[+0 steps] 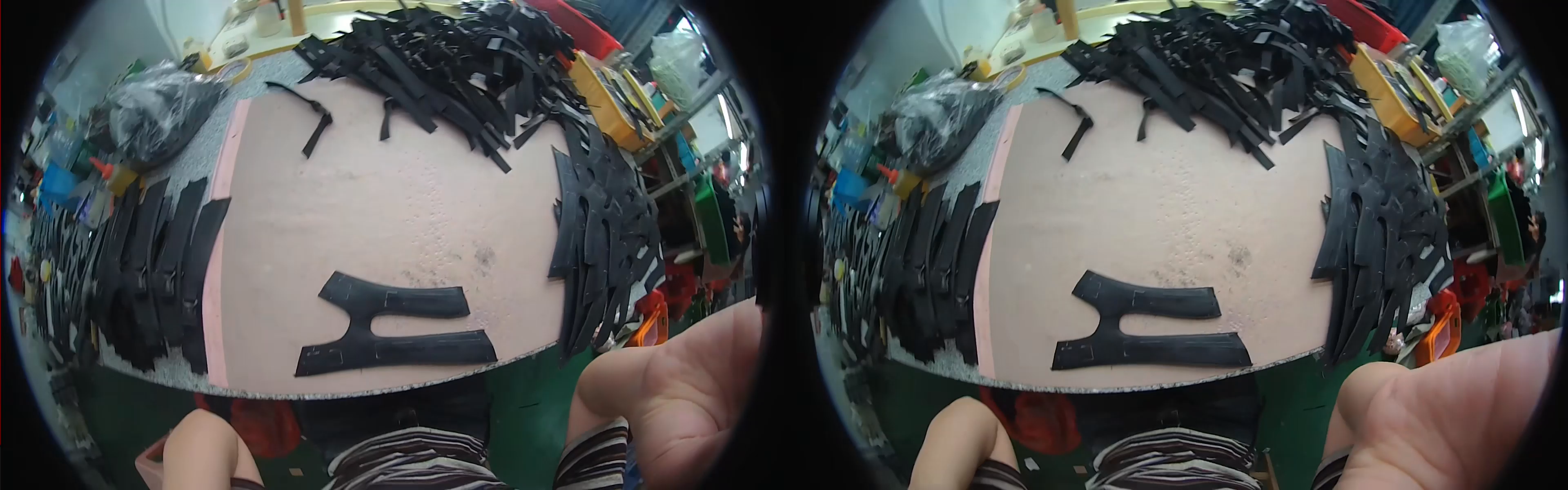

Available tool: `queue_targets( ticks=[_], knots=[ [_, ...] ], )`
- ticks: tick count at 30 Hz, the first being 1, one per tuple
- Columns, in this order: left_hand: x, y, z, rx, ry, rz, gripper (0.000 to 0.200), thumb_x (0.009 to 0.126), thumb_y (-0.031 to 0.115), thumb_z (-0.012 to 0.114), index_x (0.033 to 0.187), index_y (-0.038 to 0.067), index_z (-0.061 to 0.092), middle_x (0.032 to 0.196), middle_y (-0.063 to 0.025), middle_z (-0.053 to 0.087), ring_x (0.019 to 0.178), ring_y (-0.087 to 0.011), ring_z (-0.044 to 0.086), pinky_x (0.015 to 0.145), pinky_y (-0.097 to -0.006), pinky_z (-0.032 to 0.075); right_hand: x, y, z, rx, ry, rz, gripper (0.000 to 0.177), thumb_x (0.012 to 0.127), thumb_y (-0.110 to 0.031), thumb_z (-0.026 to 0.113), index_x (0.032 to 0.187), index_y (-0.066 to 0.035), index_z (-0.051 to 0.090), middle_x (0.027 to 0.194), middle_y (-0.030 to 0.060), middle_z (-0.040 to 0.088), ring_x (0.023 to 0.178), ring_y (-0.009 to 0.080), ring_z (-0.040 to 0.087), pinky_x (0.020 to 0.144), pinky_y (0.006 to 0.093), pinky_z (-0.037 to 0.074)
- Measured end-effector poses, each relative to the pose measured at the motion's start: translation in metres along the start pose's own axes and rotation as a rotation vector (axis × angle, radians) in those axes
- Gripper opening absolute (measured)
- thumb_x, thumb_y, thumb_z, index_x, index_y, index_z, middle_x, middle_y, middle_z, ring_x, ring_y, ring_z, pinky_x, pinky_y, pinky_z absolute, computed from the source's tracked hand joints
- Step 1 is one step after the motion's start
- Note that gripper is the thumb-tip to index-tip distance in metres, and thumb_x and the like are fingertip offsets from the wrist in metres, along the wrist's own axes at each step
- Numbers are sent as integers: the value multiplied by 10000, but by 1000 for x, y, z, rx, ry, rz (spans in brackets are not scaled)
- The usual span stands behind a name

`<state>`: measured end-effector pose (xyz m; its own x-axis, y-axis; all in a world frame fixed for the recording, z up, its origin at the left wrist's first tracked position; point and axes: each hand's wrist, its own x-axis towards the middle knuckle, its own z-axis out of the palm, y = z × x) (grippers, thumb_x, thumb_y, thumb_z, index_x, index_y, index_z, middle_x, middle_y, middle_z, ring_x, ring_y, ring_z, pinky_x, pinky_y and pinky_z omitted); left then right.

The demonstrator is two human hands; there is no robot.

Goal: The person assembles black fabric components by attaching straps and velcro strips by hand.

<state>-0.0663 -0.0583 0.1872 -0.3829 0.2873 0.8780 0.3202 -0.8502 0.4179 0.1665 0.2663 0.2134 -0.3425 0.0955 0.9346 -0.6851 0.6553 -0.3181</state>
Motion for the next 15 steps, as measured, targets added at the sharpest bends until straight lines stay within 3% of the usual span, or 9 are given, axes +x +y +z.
queue_targets(
  ticks=[9, 15],
  knots=[
    [17, 129, 29, -60, -20, 235, 237, 1027, 181, 586, 1179, 118, 757, 1242, -72, 724, 1068, -137, 671, 947, -336, 527, -2, 8, 24, 175, 5, 4, 547, 856, -213, 805, 1291, -14, 540, 1183, 205, 636, 963, 279, 643, 833, 376, 513],
    [29, 121, 63, 98, -32, 335, 237, 1029, 188, 587, 1195, 141, 750, 1244, -39, 721, 1106, -114, 641, 970, -327, 506, 5, 14, 51, 239, -29, 22, 562, 865, -219, 796, 1310, -14, 522, 1200, 214, 625, 968, 283, 638, 835, 379, 511]
  ],
)
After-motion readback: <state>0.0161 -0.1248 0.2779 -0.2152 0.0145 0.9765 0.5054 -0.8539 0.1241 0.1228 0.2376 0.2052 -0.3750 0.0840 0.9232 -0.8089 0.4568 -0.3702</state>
